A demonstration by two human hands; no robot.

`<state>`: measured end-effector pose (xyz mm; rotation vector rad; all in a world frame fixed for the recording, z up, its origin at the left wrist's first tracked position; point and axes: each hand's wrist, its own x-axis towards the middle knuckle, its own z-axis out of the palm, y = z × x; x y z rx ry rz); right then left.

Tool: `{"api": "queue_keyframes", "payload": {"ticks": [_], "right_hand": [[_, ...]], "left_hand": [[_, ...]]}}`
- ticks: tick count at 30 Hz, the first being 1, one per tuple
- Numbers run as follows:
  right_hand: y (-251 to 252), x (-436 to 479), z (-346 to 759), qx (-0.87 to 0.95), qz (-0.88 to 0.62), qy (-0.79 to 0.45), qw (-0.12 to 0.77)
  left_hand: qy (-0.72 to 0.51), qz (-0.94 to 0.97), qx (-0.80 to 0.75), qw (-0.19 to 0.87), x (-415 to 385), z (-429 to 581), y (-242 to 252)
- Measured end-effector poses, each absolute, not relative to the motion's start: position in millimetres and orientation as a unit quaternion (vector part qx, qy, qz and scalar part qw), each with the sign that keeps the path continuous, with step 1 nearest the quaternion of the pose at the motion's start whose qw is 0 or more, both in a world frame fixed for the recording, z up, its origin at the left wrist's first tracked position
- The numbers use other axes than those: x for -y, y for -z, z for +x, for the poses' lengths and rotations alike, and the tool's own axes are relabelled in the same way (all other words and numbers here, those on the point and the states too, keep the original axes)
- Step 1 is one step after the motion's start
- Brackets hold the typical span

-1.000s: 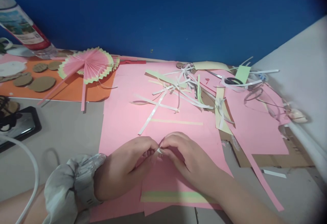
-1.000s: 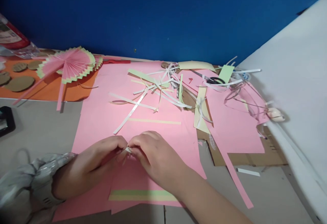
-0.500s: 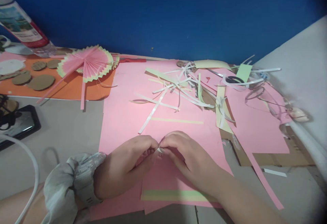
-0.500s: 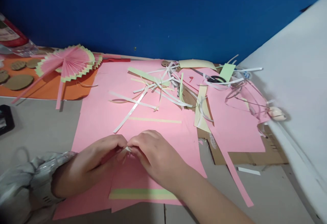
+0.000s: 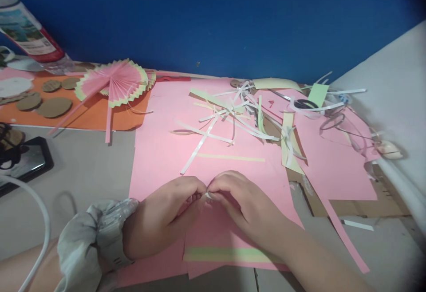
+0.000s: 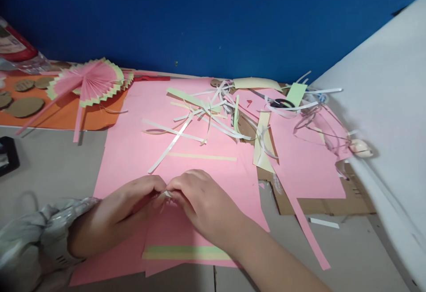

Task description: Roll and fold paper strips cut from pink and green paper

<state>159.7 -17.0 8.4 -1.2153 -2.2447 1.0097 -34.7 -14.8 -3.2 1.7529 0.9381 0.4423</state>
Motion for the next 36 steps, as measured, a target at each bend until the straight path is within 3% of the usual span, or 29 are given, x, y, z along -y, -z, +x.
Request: {"api": "queue_keyframes", "payload": {"ticks": [10,23,36], "right_hand": [[-3.1,17.6,157.1,0.818,-0.443,-0.314,0.192],[2.1,18.1,156.0,0.838,-0.427,-0.276,0.2],[1.6,17.8,160.5,0.839,-0.397,-0.288,0.237]], "left_hand": [[-0.17,0.764,-0.425,0.455,15.9,-29.8,4.2],[-0.169,0.769,-0.433,0.439,16.4,-29.9,5.3],[-0.208,0.725,-0.374,0.54,9.3,-36.0,5.6]]}}
